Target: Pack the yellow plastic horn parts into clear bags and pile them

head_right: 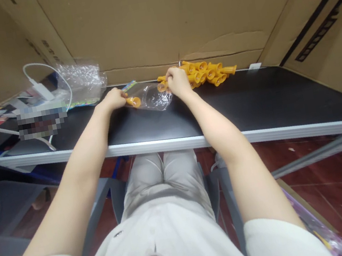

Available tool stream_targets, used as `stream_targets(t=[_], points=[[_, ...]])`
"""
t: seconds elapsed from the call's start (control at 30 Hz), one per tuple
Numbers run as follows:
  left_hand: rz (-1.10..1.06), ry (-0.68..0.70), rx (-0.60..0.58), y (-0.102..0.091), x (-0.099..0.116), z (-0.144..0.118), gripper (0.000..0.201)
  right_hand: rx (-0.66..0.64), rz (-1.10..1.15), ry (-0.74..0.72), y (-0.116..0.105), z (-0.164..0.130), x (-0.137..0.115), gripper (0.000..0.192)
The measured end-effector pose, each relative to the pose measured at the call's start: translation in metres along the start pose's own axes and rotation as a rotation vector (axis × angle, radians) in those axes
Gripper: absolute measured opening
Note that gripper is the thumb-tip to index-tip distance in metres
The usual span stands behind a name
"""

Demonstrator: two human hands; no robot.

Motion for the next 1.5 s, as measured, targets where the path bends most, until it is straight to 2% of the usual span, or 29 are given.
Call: stream_targets(t=[0.13,0.23,0.37,0.47,0.73,0.83,0.93,1.0,1.1,1.27,1.4,1.5], points=[[-0.009,-0.067,-0.021,0.001,0.003,-0.005,0.051,-0.140,-0.012,0.042,0.014,0.001,0.024,0.035],[-0.020,-0.081,-0.002,0.001,0.005,-0.006,0.059,-0.238,0.029,0.007,0.025,0.000,0.027,0.037],[0.007,-0.109,0.028,0.000,0.003,-0.007,0.072,-0.271,0.032,0.008,0.028,0.001,0.025,0.042],[0.037,-0.142,0.023,-0.002,0.001,-0.009,0.075,-0.285,-0.060,0.067,0.025,0.001,0.022,0.045],[0.073,-0.189,0.032,-0.002,-0.003,-0.008,0.074,-0.214,-0.226,0.178,0.012,0.002,0.029,0.037],[0.037,-0.158,0.034,-0.001,-0.005,-0.005,0.077,-0.245,-0.290,0.194,0.011,-0.002,0.035,0.037],[0.013,-0.139,0.032,-0.001,-0.004,-0.005,0.079,-0.270,-0.345,0.179,0.013,-0.005,0.040,0.051],[0.023,-0.156,0.026,-0.002,-0.003,-0.008,0.080,-0.236,-0.341,0.144,0.015,-0.006,0.041,0.060],[0.043,-0.183,0.008,-0.003,0.001,-0.012,0.080,-0.176,-0.328,0.083,0.019,-0.003,0.043,0.064],[0.052,-0.174,0.017,-0.002,0.000,-0.009,0.078,-0.117,-0.311,0.106,0.015,0.002,0.046,0.057],[0.035,-0.152,0.026,0.000,-0.002,-0.005,0.080,-0.118,-0.301,0.202,0.002,0.003,0.052,0.046],[0.055,-0.159,0.022,-0.001,0.000,-0.007,0.077,-0.070,-0.293,0.219,-0.012,0.006,0.056,0.042]])
Point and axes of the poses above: each hand's wrist, its own z-axis towards the middle knuckle, its own y-axis out of the palm, x = y × z, the point moved 6 cm from there along z, towards the middle knuckle, and after that the axes turned 3 degrees about -z, right-handed, at the moved point
